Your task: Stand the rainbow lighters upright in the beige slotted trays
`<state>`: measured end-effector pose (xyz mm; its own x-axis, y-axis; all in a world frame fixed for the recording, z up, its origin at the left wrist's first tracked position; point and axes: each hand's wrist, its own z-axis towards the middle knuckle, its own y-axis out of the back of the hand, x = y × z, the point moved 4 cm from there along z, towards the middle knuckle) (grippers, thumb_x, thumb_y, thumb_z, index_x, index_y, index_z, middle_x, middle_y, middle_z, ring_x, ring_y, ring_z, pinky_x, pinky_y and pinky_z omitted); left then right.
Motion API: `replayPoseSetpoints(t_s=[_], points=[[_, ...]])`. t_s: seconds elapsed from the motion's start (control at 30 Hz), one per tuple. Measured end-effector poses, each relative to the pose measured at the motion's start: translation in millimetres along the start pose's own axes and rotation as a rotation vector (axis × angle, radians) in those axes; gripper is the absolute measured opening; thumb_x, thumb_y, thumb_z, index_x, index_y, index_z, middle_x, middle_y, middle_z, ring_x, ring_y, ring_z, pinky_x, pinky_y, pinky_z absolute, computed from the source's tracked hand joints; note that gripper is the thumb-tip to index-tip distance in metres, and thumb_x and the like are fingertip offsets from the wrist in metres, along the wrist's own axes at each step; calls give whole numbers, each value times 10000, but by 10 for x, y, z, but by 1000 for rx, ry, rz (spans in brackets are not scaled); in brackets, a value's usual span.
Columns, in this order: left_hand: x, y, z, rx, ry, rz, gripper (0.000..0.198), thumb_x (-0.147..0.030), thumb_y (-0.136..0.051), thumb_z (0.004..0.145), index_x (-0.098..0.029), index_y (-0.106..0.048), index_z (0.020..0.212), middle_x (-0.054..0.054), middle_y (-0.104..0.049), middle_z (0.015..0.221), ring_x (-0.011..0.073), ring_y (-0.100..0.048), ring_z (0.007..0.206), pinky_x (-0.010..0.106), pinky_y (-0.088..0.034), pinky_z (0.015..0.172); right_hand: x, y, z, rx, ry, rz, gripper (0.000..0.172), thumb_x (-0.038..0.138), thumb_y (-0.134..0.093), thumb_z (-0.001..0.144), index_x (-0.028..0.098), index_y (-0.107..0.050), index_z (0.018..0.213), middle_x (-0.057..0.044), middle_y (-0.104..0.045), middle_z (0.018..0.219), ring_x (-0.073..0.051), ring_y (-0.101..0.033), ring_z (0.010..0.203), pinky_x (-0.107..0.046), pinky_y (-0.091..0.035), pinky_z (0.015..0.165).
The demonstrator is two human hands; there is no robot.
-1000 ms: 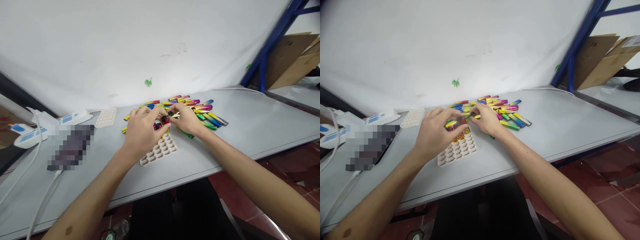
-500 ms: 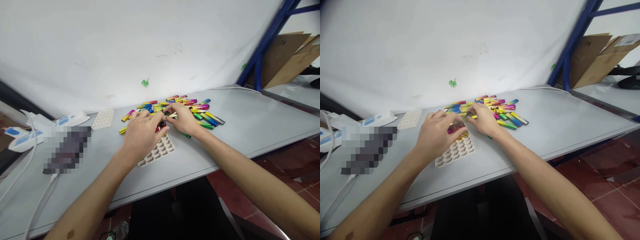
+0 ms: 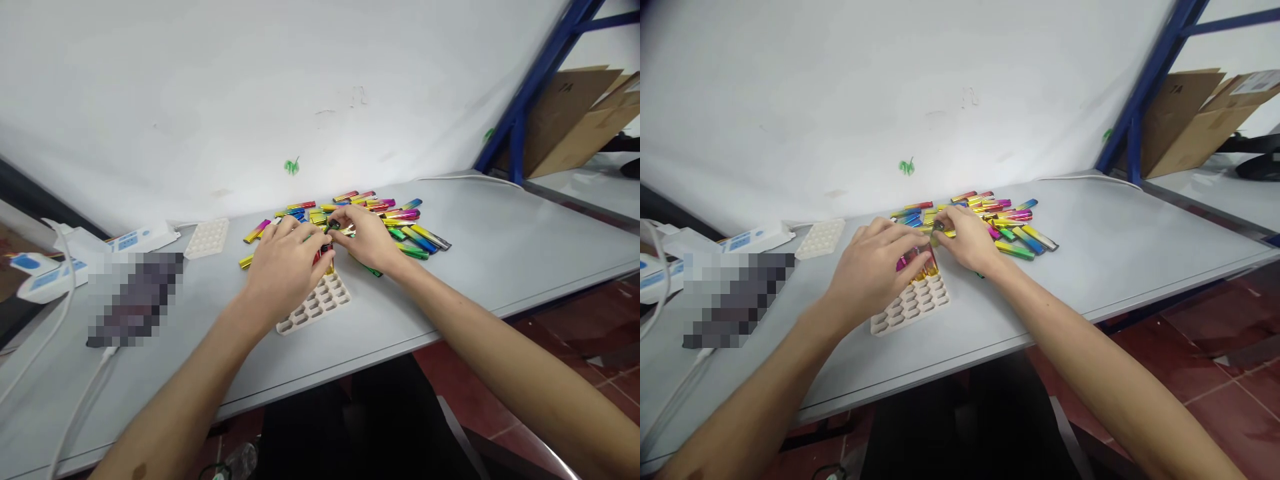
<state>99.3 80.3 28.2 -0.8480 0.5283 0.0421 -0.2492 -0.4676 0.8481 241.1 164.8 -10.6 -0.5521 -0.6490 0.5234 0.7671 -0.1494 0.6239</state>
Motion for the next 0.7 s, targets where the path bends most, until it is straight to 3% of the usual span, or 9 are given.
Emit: replayPoseSetpoints(t_s=[0.1, 0.23, 0.4, 0.53, 0.7], points=[[41, 47, 15, -31, 56, -84, 274, -382, -526, 926, -238, -689, 1092, 54, -719, 1119, 283, -561, 1033, 446, -426, 879, 43, 36, -2, -26, 17, 56, 182, 222, -630, 843, 204, -638, 1024, -52, -675, 993, -212, -618, 920, -356, -508, 813], [220, 164, 48, -139, 236, -210, 288, -370, -517, 924, -243, -683, 1122, 55, -722, 1088, 271, -583, 1041, 417, -430, 907, 158, 81, -18, -69, 57, 173, 191, 236, -652, 857, 226, -656, 1048, -38, -698, 1054, -195, -656, 899, -363, -540, 822], [377, 172, 69, -9, 269, -295, 293, -401, -529, 918, -256, -686, 1119, 42, -719, 1119, 267, -596, 1068, 380, -432, 906, 312, 50, -75, -108, 102, 342, 208, 289, -641, 890, 257, -668, 1094, -4, -725, 1034, -166, -694, 871, -367, -560, 866], [426, 162, 60, 30, 261, -368, 238, -387, -493, 945, -254, -686, 986, 13, -741, 959, 192, -649, 858, 291, -446, 755, 399, 37, -110, -130, 131, 377, 228, 331, -594, 923, 272, -661, 1133, -6, -725, 1082, -171, -702, 938, -367, -569, 883], [611, 161, 32, -129, 419, -429, 157, -355, -445, 961, -227, -534, 946, -12, -642, 704, 136, -584, 619, 263, -427, 610, 286, 120, -68, -197, 27, 219, 324, 390, -513, 954, 237, -583, 1231, -46, -722, 1019, -182, -681, 829, -349, -565, 714]])
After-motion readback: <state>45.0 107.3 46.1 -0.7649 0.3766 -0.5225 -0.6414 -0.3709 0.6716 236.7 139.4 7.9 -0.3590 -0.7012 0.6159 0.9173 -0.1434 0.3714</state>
